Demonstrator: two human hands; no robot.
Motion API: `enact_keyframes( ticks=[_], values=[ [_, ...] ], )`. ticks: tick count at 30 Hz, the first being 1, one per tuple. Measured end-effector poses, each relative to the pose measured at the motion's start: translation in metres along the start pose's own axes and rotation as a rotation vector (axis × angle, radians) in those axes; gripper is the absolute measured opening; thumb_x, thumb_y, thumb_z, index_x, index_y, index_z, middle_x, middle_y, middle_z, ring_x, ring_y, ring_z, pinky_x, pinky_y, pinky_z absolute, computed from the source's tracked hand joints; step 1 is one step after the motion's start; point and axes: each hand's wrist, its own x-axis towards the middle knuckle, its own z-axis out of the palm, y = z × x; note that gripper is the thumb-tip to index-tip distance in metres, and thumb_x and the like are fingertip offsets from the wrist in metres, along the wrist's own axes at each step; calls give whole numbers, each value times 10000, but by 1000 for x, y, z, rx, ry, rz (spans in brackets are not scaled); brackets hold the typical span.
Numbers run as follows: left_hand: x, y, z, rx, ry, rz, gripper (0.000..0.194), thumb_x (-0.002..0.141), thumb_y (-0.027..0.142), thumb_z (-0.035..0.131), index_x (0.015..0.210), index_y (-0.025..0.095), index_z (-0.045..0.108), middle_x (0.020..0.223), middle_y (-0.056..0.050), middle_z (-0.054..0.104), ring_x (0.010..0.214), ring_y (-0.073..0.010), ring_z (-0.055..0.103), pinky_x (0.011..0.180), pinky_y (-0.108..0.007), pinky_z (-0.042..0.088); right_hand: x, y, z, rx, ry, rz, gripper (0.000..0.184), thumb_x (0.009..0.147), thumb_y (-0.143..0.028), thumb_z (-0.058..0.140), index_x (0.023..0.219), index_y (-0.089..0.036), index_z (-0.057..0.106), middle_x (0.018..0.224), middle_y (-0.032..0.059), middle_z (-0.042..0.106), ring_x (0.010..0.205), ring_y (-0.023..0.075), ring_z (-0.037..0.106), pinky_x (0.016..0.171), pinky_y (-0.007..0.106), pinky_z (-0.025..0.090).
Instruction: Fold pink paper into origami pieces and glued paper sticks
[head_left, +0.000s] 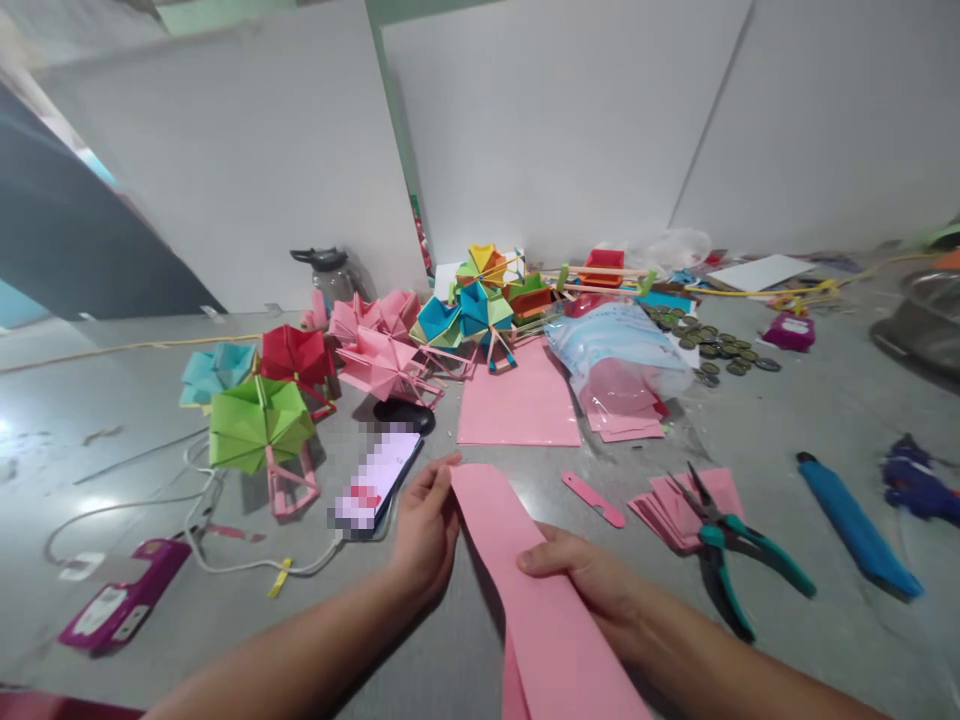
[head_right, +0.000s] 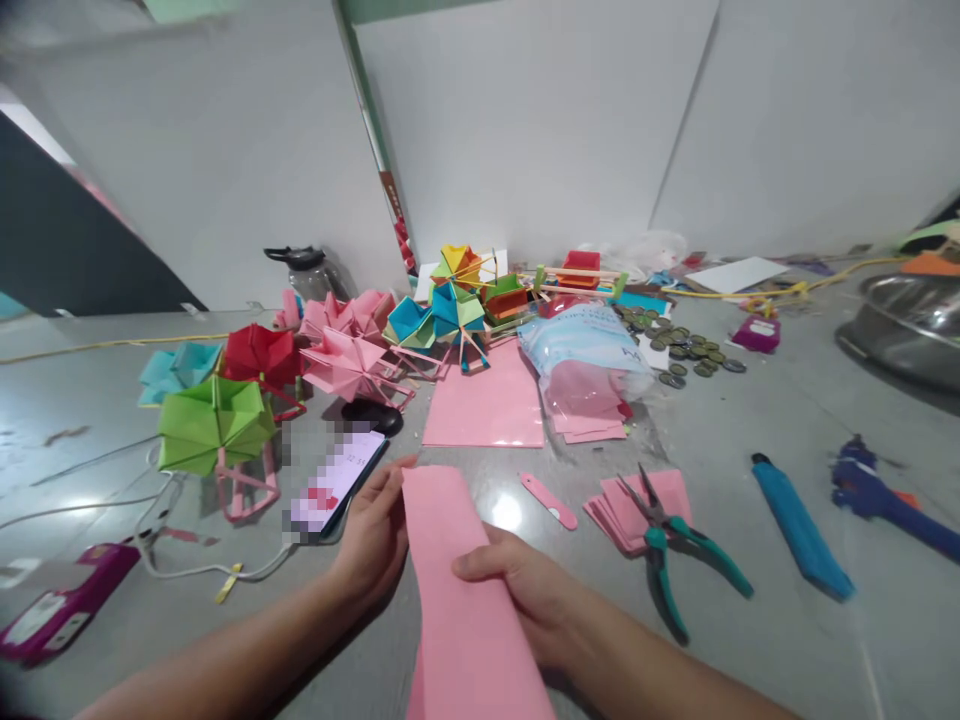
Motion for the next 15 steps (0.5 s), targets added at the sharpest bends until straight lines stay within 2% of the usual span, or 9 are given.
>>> enact_keyframes(
  ticks=[3,6,8,12,15],
  values=[
    [0,0,-4,1,-3,-2,567,648,522,1007,1011,185,732,842,2,728,759,-130,671,715,-235,536,5,-5,-4,-49,20,-38,685,525,-248,917,1174,-174,710,887,38,766,704,171,692,712,313,572],
    [1,1,-7,-14,-25,-25,626,707,492,978,1208,246,692,904,13,737,741,-114,661,735,-241,531,9,-9,-4,-75,42,-97,706,534,-247,934,1198,-179,703,928,56,779,731,191,715,706,324,586],
    [1,1,-8,-15,-86,-39,657,750,520,941,1284,249,670,896,4,733,710,-113,643,720,-246,520,10,-10,-1,-68,83,-148,715,543,-240,936,1215,-185,695,954,62,789,730,187,720,692,313,586],
    [0,1,-8,63,-245,-85,596,794,637,867,1162,187,732,904,-59,753,770,-163,678,744,-284,531,10,-7,5,-83,129,-208,746,534,-232,936,1232,-178,677,930,55,789,699,181,715,664,305,581],
    [-2,-1,-9,112,-286,-93,555,798,607,870,1146,196,735,1018,-88,784,891,-215,718,849,-338,556,10,-3,6,-140,167,-257,772,541,-249,936,1257,-179,656,933,41,783,714,186,718,667,311,579]
  ],
)
